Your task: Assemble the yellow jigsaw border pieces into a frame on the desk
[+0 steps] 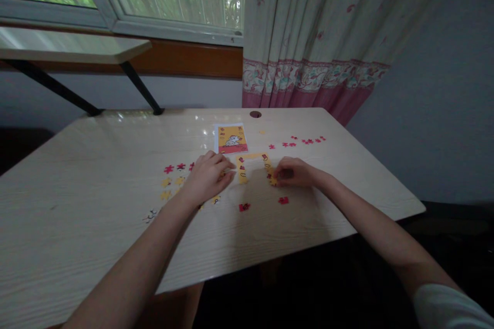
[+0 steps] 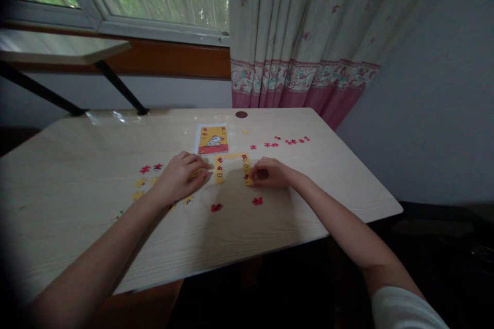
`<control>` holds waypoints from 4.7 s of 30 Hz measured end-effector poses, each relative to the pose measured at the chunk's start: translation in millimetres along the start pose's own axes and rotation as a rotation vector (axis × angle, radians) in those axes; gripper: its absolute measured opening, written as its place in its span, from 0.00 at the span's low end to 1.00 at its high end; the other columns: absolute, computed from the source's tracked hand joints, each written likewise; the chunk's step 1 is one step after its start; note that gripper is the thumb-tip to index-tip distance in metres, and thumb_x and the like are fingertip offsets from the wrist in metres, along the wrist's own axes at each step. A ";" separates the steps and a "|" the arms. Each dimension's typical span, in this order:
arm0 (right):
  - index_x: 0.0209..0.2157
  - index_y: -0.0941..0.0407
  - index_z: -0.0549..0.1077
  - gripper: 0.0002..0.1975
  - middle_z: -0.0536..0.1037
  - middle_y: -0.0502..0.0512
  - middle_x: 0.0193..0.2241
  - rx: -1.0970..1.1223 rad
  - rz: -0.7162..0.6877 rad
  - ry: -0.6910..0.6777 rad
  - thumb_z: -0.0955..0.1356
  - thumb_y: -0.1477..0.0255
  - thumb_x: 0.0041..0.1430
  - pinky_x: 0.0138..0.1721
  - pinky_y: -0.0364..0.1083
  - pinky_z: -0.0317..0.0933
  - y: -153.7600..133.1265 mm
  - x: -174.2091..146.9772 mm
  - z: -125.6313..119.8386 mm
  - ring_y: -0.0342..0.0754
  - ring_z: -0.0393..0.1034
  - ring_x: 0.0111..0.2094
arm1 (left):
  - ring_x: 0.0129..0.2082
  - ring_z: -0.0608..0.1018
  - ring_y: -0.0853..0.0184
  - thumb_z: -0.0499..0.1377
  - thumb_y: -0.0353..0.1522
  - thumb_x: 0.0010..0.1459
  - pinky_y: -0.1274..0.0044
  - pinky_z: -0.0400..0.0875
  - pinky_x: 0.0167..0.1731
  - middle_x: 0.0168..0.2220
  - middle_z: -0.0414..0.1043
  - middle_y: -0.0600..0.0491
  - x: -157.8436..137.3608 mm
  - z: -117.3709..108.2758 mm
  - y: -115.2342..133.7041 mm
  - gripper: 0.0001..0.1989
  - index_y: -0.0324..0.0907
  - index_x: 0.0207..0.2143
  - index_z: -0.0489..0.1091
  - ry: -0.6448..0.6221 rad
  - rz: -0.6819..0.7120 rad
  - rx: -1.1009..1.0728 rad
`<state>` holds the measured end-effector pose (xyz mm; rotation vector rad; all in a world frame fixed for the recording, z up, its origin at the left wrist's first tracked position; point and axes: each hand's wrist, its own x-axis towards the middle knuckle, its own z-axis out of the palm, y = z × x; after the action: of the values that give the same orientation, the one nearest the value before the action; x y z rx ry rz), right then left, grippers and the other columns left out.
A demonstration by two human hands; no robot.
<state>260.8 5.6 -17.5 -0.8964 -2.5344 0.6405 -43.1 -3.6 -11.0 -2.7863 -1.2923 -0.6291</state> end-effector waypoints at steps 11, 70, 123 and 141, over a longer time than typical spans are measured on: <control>0.35 0.57 0.77 0.11 0.72 0.52 0.27 -0.019 0.000 -0.028 0.72 0.66 0.51 0.32 0.42 0.59 2.1 -0.8 -4.5 0.42 0.63 0.29 | 0.36 0.69 0.61 0.53 0.36 0.59 0.68 0.63 0.38 0.35 0.71 0.49 -0.3 -0.5 -1.2 0.11 0.43 0.38 0.73 0.027 0.015 -0.029; 0.35 0.60 0.71 0.09 0.75 0.54 0.30 0.165 0.285 0.316 0.67 0.69 0.54 0.32 0.42 0.60 36.1 67.2 -9.5 0.42 0.67 0.30 | 0.32 0.71 0.63 0.53 0.31 0.59 0.70 0.65 0.34 0.29 0.73 0.50 5.4 5.5 16.2 0.09 0.42 0.31 0.73 0.097 -0.008 -0.157; 0.30 0.56 0.75 0.05 0.77 0.52 0.29 -0.157 -0.046 0.221 0.71 0.70 0.50 0.44 0.48 0.58 -50.7 38.4 28.3 0.46 0.68 0.34 | 0.36 0.69 0.60 0.55 0.38 0.58 0.68 0.62 0.39 0.37 0.75 0.48 3.6 -1.3 0.8 0.13 0.45 0.40 0.76 -0.003 -0.119 -0.093; 0.37 0.55 0.76 0.10 0.77 0.54 0.34 -0.266 -0.076 0.138 0.70 0.65 0.53 0.45 0.50 0.56 -50.8 39.8 40.9 0.48 0.68 0.37 | 0.37 0.67 0.60 0.54 0.39 0.59 0.69 0.60 0.38 0.35 0.70 0.48 3.6 -0.1 6.4 0.14 0.46 0.42 0.75 -0.107 -0.057 -0.005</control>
<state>187.3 -15.2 -16.7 -0.8913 -2.5508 0.2133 -36.3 -5.3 -8.6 -2.8322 -1.3953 -0.4925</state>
